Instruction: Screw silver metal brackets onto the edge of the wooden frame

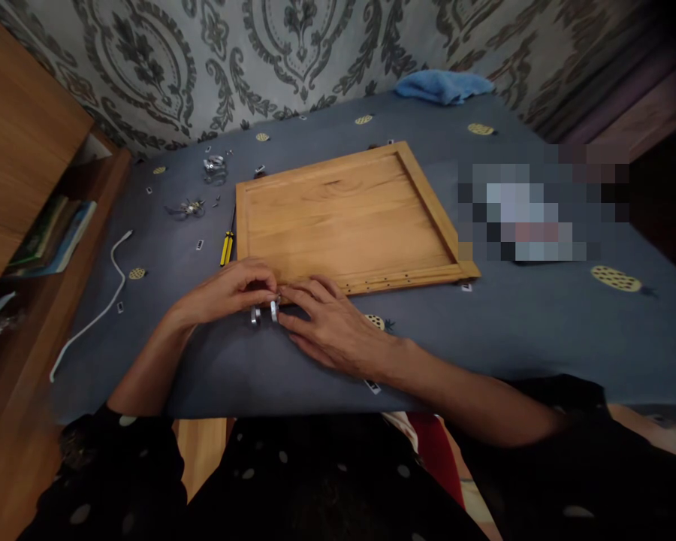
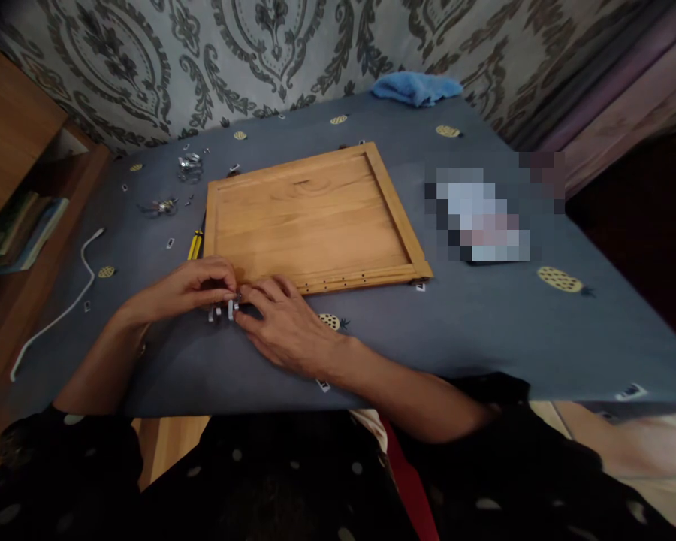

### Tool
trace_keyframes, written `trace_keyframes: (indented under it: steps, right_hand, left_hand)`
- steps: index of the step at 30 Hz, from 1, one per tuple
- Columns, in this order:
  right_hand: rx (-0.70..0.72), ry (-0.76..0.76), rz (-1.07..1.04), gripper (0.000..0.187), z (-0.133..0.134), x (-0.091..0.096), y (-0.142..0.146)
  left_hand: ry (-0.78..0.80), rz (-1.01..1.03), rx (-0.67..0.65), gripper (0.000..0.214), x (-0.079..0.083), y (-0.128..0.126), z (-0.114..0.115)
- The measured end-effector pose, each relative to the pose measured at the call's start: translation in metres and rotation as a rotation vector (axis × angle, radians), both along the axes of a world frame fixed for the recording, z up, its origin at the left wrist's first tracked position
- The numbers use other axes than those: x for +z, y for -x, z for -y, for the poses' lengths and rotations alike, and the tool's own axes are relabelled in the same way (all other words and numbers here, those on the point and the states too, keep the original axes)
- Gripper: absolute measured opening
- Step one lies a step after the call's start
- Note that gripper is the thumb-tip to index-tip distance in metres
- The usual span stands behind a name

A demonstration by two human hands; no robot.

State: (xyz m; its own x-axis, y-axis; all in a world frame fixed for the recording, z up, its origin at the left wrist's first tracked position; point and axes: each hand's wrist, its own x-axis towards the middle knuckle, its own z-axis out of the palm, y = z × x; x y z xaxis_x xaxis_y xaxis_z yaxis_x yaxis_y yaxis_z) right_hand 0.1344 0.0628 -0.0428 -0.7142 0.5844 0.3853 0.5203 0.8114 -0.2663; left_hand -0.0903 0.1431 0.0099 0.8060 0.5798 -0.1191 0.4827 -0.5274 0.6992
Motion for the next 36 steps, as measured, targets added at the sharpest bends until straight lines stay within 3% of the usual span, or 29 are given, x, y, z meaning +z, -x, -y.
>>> trace_keyframes:
  steps: [7, 18, 26, 32, 36]
  right_hand:
    - [0.0, -0.001, 0.014, 0.029, 0.0, 0.001, 0.0]
    - [0.004, -0.028, 0.008, 0.027, -0.001, -0.002, 0.0]
    - [0.001, -0.042, -0.005, 0.028, -0.001, -0.005, 0.001]
    - [0.006, -0.045, -0.013, 0.026, -0.001, -0.005, 0.001]
    - [0.002, -0.045, -0.016, 0.027, -0.001, -0.004, 0.001]
  left_hand:
    - [0.036, 0.004, 0.072, 0.022, -0.006, 0.004, -0.001]
    - [0.004, 0.054, 0.061, 0.022, -0.007, 0.002, -0.002]
    - [-0.015, 0.068, 0.146, 0.025, -0.011, -0.001, 0.005]
    - [-0.14, 0.091, 0.181, 0.031, -0.001, 0.003, 0.012]
    - [-0.289, 0.056, 0.185, 0.036, 0.003, 0.011, 0.028]
